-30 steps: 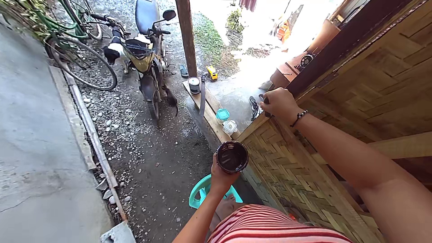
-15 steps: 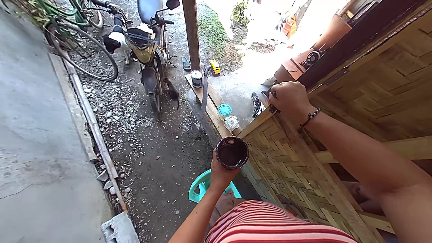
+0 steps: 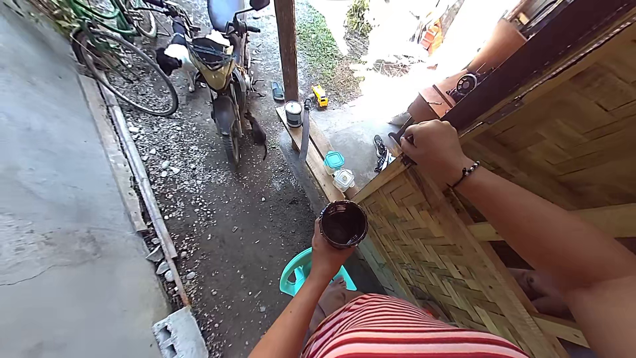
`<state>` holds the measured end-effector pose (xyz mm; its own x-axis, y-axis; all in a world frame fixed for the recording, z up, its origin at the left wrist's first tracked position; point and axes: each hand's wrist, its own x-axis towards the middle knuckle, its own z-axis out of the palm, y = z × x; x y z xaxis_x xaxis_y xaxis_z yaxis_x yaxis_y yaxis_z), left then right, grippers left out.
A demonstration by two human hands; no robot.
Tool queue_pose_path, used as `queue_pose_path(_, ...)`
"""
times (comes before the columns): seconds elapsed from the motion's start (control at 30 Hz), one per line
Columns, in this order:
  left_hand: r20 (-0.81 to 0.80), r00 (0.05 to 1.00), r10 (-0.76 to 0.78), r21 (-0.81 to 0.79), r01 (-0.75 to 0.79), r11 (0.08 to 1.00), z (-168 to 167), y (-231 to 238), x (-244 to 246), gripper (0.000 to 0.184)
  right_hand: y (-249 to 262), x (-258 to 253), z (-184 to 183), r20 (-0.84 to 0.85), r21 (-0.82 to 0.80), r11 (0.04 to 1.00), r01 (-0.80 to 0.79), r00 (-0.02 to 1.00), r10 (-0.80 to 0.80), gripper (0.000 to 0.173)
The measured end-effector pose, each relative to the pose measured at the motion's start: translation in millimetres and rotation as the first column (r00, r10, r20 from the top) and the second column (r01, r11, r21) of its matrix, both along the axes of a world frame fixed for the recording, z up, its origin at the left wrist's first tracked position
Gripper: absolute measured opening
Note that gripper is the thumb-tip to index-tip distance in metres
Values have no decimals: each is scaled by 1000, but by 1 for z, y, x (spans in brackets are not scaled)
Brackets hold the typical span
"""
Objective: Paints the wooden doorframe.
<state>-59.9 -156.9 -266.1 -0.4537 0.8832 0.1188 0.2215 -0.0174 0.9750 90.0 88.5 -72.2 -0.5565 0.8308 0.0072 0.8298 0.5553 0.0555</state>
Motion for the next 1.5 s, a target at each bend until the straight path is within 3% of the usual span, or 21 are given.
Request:
queue_pose_path(0.2, -24, 1000, 3, -2, -3, 1000, 3, 2, 0, 94, 18, 15, -32, -1, -87, 996, 22, 1000, -22, 27)
queue_pose_path(0.33, -21, 1000, 3, -4, -4, 1000, 4, 0, -1, 94, 9, 9, -5, 39, -12, 998, 54, 998, -54, 29)
queue_pose_path(0.43, -16, 1000, 12, -1, -12, 1000, 0, -1, -1, 93, 4, -1, 5, -56, 5, 999, 35, 998, -35, 28)
queue_pose_path(0.53, -10, 1000, 10, 1, -10, 1000, -1, 0, 0, 93, 12, -7, -20, -115, -90, 995, 35, 992, -45, 27)
queue_pose_path(0.67, 6, 1000, 7, -6, -7, 1000, 2, 0, 0, 92, 31, -1, -52, 8, -66, 998, 5, 1000, -5, 28)
queue_pose_path(0.87, -7, 999, 37, -3, -38, 999, -3, -1, -1, 92, 14, -12, -22, 152, 57, 997, -47, 988, 38, 27)
queue_pose_path(0.93, 0, 999, 37, -14, -37, 999, -3, -2, -2, 93, 9, -19, -11, 100, 32, 998, -62, 993, 59, 28)
queue_pose_path(1.03, 13, 999, 36, -11, -36, 999, -2, 1, -1, 93, 17, -18, -22, 3, -47, 998, -52, 999, 52, 28)
queue_pose_path(1.17, 4, 999, 36, -4, -36, 999, 0, 2, -1, 92, 37, -7, -38, 90, -96, 995, 14, 996, -5, 28)
queue_pose_path(1.33, 8, 999, 45, -2, -45, 999, -1, 1, -3, 91, 34, -17, -1, 160, 8, 1000, -11, 987, 9, 30)
queue_pose_path(1.43, 12, 998, 62, 13, -62, 998, -2, 1, -2, 88, 27, -25, 7, 83, -24, 998, -50, 995, 52, 30)
queue_pose_path(1.5, 18, 998, 55, 9, -55, 998, -3, 2, -2, 89, 26, -25, -5, 23, -103, 993, -61, 998, 64, 29)
